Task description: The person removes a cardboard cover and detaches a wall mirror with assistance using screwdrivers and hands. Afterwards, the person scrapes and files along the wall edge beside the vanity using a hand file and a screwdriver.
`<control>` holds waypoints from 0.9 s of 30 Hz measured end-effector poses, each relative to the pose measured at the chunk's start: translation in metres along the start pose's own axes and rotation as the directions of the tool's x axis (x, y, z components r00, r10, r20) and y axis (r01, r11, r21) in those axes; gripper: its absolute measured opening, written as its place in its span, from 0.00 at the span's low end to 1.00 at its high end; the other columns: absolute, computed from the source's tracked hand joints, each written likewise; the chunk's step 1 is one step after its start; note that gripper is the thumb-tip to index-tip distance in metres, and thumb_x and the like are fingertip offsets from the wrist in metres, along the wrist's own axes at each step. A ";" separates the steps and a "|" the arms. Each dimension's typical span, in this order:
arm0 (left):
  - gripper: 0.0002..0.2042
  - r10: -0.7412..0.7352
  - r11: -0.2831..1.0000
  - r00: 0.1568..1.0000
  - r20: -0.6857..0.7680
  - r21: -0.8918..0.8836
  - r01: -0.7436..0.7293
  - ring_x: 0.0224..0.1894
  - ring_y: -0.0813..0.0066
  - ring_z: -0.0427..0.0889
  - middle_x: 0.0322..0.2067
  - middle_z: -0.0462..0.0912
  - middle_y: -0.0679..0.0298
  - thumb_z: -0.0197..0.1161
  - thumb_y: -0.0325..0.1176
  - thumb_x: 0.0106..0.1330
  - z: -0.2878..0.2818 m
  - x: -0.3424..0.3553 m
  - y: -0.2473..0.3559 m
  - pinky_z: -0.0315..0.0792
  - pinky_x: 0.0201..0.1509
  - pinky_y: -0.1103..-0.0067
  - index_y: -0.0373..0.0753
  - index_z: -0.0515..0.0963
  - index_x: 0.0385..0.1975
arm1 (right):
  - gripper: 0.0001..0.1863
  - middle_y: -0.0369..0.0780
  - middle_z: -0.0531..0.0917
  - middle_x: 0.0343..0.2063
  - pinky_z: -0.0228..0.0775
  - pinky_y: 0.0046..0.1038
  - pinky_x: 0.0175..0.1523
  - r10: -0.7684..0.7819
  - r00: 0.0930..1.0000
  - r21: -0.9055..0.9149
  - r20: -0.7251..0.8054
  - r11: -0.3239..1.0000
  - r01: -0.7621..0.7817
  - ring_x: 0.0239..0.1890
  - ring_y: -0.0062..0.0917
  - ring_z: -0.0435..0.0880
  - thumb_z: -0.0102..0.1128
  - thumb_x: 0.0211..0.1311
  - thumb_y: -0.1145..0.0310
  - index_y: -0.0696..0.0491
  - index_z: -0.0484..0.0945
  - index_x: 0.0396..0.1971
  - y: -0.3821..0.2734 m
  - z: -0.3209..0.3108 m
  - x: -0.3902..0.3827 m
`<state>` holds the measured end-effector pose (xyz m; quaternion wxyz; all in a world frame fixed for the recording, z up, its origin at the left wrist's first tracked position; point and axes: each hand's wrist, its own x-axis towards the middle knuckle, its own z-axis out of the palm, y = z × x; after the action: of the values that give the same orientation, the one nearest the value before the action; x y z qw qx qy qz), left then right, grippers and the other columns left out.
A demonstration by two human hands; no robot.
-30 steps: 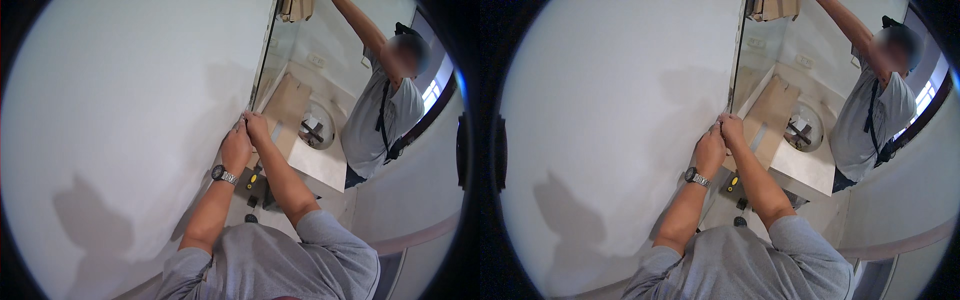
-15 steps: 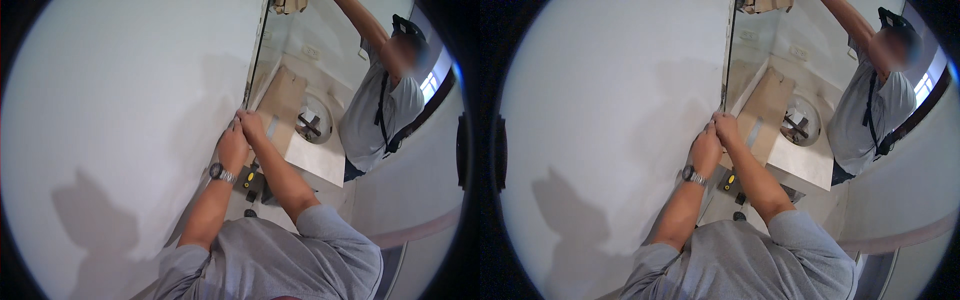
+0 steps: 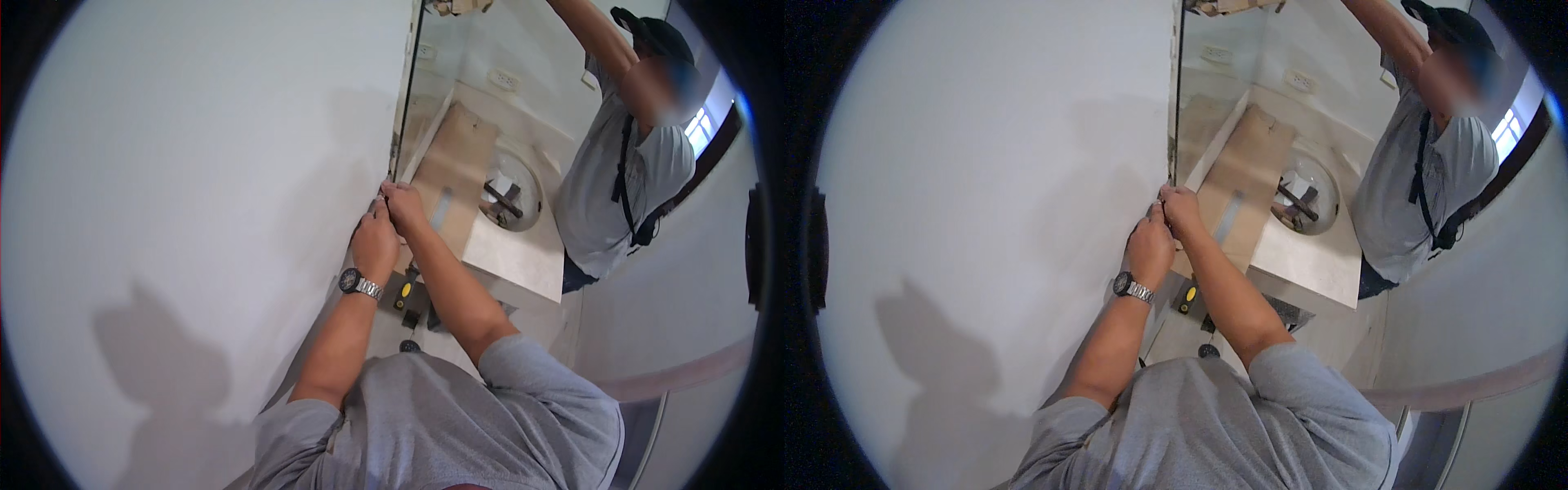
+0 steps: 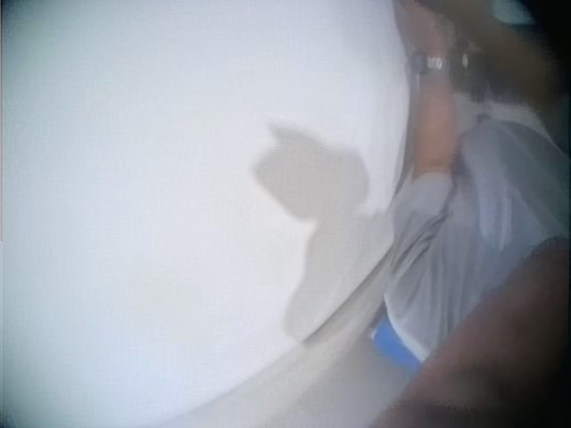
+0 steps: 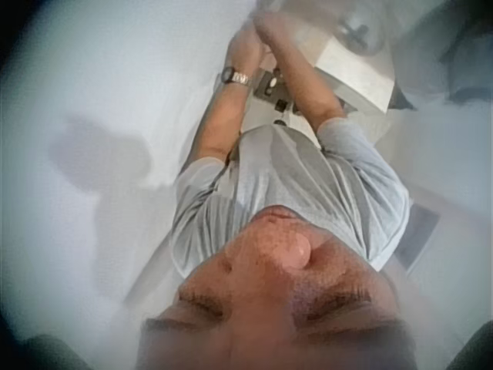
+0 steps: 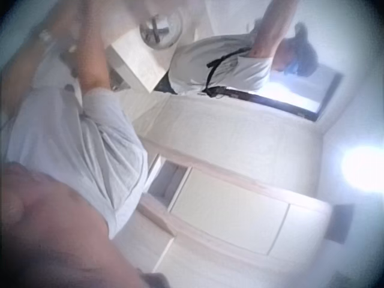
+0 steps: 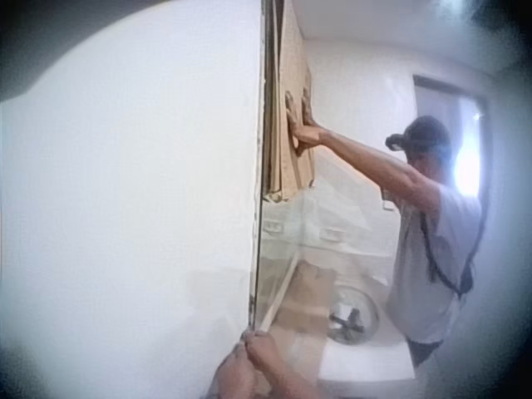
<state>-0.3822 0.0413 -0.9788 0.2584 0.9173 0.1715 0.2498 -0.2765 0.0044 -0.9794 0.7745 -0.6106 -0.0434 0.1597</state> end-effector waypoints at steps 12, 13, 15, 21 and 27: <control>0.22 0.018 1.000 0.999 -0.029 -0.025 -0.019 0.36 0.44 0.81 0.35 0.81 0.44 0.54 0.29 0.65 -0.002 -0.016 0.001 0.75 0.39 0.58 0.36 0.69 0.60 | 0.15 0.46 0.81 0.21 0.70 0.34 0.32 -0.043 0.999 -0.193 0.007 0.980 0.044 0.26 0.27 0.78 0.57 0.63 0.65 0.64 0.79 0.26 0.036 -0.011 0.033; 0.22 0.009 1.000 1.000 -0.029 -0.022 -0.009 0.36 0.44 0.81 0.35 0.81 0.44 0.54 0.29 0.65 -0.016 -0.020 0.006 0.75 0.39 0.58 0.36 0.69 0.60 | 0.14 0.44 0.81 0.22 0.69 0.33 0.32 -0.096 0.995 -0.216 -0.002 0.972 0.094 0.25 0.26 0.78 0.56 0.63 0.66 0.63 0.79 0.27 0.029 -0.008 0.020; 0.20 0.018 0.998 0.999 -0.047 -0.054 -0.021 0.38 0.45 0.81 0.36 0.81 0.44 0.54 0.30 0.66 -0.045 -0.026 0.023 0.75 0.41 0.58 0.34 0.70 0.58 | 0.13 0.43 0.81 0.22 0.69 0.32 0.31 -0.148 0.989 -0.241 -0.009 0.960 0.142 0.25 0.25 0.77 0.56 0.62 0.66 0.63 0.79 0.27 0.003 -0.004 -0.002; 0.19 0.094 0.992 0.959 -0.266 -0.052 -0.112 0.34 0.46 0.81 0.32 0.80 0.44 0.56 0.32 0.66 -0.032 -0.003 0.027 0.76 0.36 0.60 0.34 0.69 0.56 | 0.14 0.38 0.79 0.25 0.68 0.28 0.30 -0.029 0.989 0.064 0.143 0.998 0.020 0.26 0.24 0.76 0.56 0.68 0.62 0.60 0.76 0.34 -0.049 -0.001 -0.004; 0.17 0.014 0.999 0.970 -0.244 -0.036 -0.024 0.36 0.46 0.82 0.34 0.80 0.42 0.55 0.34 0.68 -0.026 0.012 0.027 0.76 0.38 0.61 0.34 0.69 0.54 | 0.14 0.37 0.78 0.25 0.69 0.24 0.32 0.009 0.983 0.115 0.182 0.993 -0.031 0.25 0.22 0.75 0.56 0.69 0.62 0.60 0.77 0.37 -0.039 0.005 -0.032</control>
<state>-0.3819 0.0347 -0.9402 0.2504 0.8761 0.1884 0.3664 -0.3007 -0.0081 -0.9365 0.8001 -0.5475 -0.0981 0.2247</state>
